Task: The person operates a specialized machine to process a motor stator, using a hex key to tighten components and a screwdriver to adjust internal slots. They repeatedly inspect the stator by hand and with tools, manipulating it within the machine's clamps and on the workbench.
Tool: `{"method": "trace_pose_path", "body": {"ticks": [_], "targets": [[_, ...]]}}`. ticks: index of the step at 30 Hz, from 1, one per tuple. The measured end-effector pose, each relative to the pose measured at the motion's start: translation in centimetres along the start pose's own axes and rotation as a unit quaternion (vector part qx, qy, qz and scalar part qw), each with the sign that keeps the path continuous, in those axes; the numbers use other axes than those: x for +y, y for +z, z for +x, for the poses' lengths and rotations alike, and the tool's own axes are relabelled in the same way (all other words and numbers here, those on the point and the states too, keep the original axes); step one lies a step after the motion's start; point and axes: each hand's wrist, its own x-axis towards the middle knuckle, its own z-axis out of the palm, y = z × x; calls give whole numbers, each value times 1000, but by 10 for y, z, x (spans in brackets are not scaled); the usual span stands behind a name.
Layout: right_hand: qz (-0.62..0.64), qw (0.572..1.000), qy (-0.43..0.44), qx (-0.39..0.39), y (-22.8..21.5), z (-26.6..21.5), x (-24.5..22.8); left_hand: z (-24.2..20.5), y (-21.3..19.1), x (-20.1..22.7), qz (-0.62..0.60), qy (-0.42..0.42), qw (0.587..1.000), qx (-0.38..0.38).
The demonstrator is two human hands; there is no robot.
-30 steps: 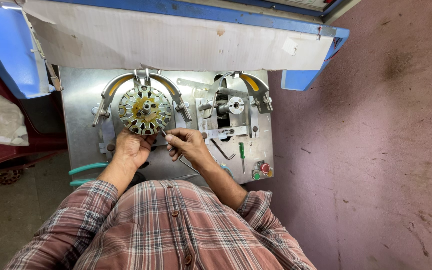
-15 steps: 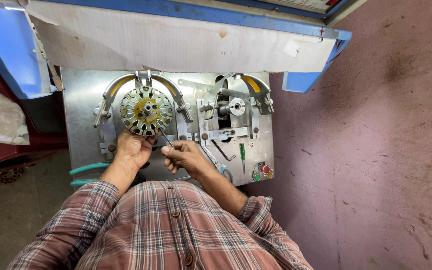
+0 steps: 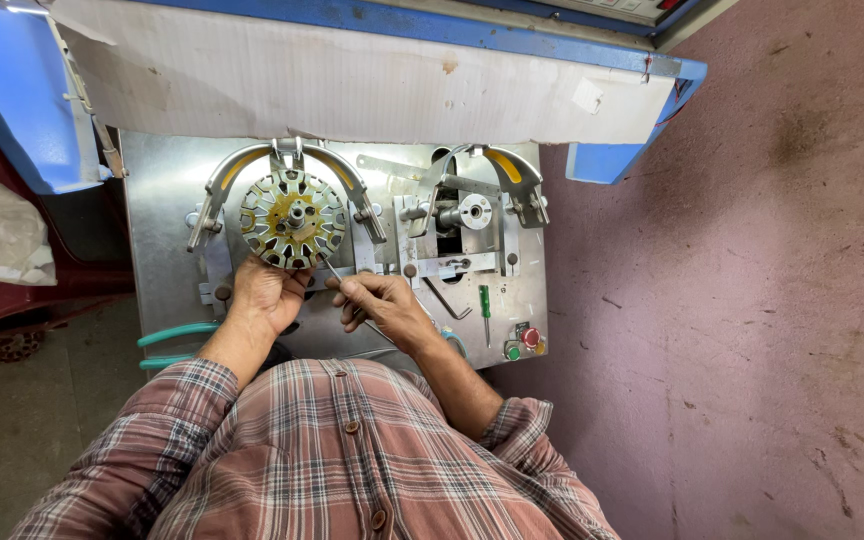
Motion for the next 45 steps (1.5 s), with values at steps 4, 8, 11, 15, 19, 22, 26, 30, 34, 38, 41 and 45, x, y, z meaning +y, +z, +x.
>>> {"method": "trace_pose_path", "body": {"ticks": [4,8,11,15,19,22,26,30,34,38,41,45], "targets": [[-548,808,-174,131,14,-3,-2,-5,9,5,-2,-2,1000,-22],[-655,740,-96,116,17,-13,-12,-15,15,15,36,-8,999,-22],[-685,728,-14,29,3,-27,-3,-22,18,28,64,-11,998,-11],[-704,708,51,-32,-11,-43,24,-47,26,45,52,-9,999,-1],[-721,692,39,-30,-8,-44,23,-73,46,62,23,-9,1000,8],[-707,707,1,15,6,-37,-5,-84,51,69,77,12,997,-12],[-541,799,-216,151,35,-6,-57,-81,46,66,125,32,991,-48],[-509,779,-329,160,65,33,-99,-76,41,65,134,28,990,-27],[-527,758,-357,141,74,41,-103,-76,39,66,140,22,990,-22],[-532,763,-329,160,80,45,-108,-79,50,72,126,24,991,-37],[-527,776,-305,163,85,37,-124,-94,56,81,119,32,990,-64],[-524,745,-385,150,87,6,-159,-129,75,92,113,61,982,-138]]}}
